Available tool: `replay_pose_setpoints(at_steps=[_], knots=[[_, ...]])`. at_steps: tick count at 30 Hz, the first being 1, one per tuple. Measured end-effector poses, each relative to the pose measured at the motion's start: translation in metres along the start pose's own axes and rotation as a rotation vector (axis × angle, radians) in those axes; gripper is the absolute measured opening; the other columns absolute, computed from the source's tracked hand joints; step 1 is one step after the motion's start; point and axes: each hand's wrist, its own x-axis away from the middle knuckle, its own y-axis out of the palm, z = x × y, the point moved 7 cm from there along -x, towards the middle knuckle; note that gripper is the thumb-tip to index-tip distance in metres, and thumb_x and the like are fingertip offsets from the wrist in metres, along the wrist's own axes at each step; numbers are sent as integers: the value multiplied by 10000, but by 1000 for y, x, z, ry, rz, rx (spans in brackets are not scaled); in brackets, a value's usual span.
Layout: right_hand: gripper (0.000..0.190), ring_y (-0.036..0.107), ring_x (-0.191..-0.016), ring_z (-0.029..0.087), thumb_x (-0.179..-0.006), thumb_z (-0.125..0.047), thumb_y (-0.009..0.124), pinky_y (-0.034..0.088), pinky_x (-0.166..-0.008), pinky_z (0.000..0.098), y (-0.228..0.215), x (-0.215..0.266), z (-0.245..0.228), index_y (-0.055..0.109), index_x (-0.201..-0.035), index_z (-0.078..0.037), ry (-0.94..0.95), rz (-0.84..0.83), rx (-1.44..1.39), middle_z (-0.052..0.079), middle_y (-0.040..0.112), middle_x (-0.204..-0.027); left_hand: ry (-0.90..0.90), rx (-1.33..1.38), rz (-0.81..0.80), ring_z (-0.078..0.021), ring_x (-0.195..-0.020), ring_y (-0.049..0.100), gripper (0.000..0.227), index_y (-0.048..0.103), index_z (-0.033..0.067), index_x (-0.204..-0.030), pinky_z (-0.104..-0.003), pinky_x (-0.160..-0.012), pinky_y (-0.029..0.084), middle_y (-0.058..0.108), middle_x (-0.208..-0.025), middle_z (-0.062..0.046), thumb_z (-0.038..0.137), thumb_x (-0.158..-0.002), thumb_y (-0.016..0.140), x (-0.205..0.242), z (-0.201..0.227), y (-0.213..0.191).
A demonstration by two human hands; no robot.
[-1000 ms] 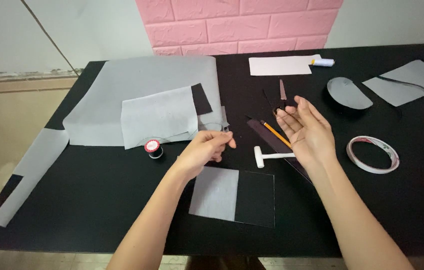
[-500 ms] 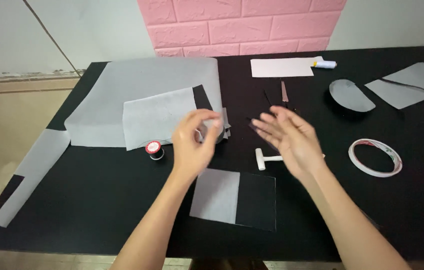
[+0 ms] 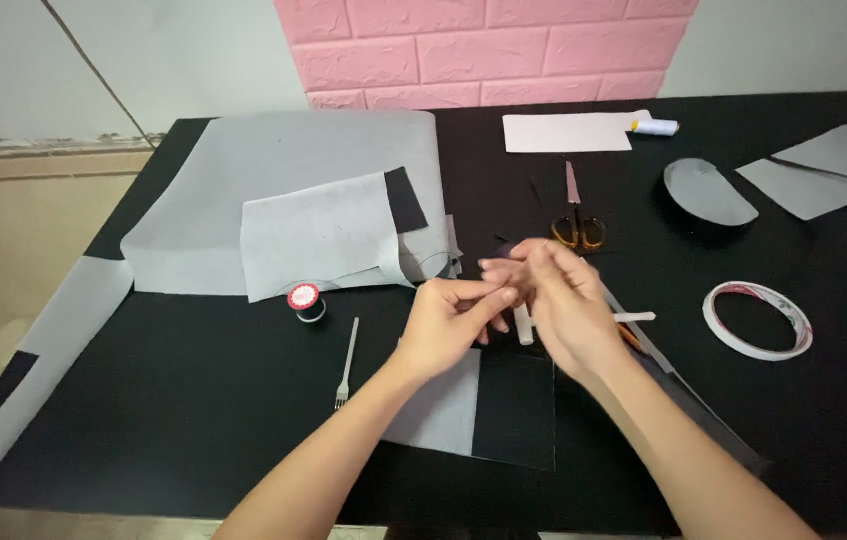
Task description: The person is threading a needle and preparing small pieces of black material, likely leather, for a sewing project at a workbench.
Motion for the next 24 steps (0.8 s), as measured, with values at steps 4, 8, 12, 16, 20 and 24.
replay_pose_setpoints(at_steps=[4,8,12,16,20,24], knots=[[236,730,-665,268,-1083,-291,525,615,-497,387,-28,-10,17,619,-1144,-83,71,-20,-133,125,683,-719,-9,-18,-87,-68,-506,604,139,808,110,-1050,-222,-485,489,760,-685,-90,127,-940,725,0,4,4],[178,442,-618,152,-1120,-221,443,509,-591,337,-18,-6,9,540,-1167,-79,153,-20,-66,-1,334,-676,96,-155,-126,-78,-588,602,158,821,166,-1014,-266,-552,504,755,-678,-73,99,-964,686,1,1,7],[239,336,-686,147,-1111,-107,345,382,-650,351,-15,-7,5,491,-1281,-24,216,-42,-130,-28,247,-774,159,-306,-136,-232,-594,691,178,792,117,-1026,-346,-602,544,759,-699,-99,91,-989,620,9,21,7],[294,384,-771,121,-1087,-42,350,440,-806,292,-31,-16,2,475,-1339,39,106,-20,-103,1,322,-849,139,-444,-121,-265,-604,706,204,791,81,-1083,-359,-614,547,754,-680,-109,127,-990,616,6,32,-8],[258,372,-771,101,-1107,-23,333,358,-773,251,-64,-32,-5,524,-1272,27,29,96,-70,-21,300,-840,247,-556,-70,-351,-774,733,168,805,126,-1035,-411,-766,578,778,-749,-113,161,-973,653,3,52,-52],[250,368,-748,83,-1115,-37,343,314,-747,255,-93,-48,-9,528,-1280,-9,-17,182,-66,-43,285,-818,293,-715,-34,-424,-900,719,138,809,95,-1019,-504,-868,552,792,-862,-176,127,-939,701,4,89,-110]])
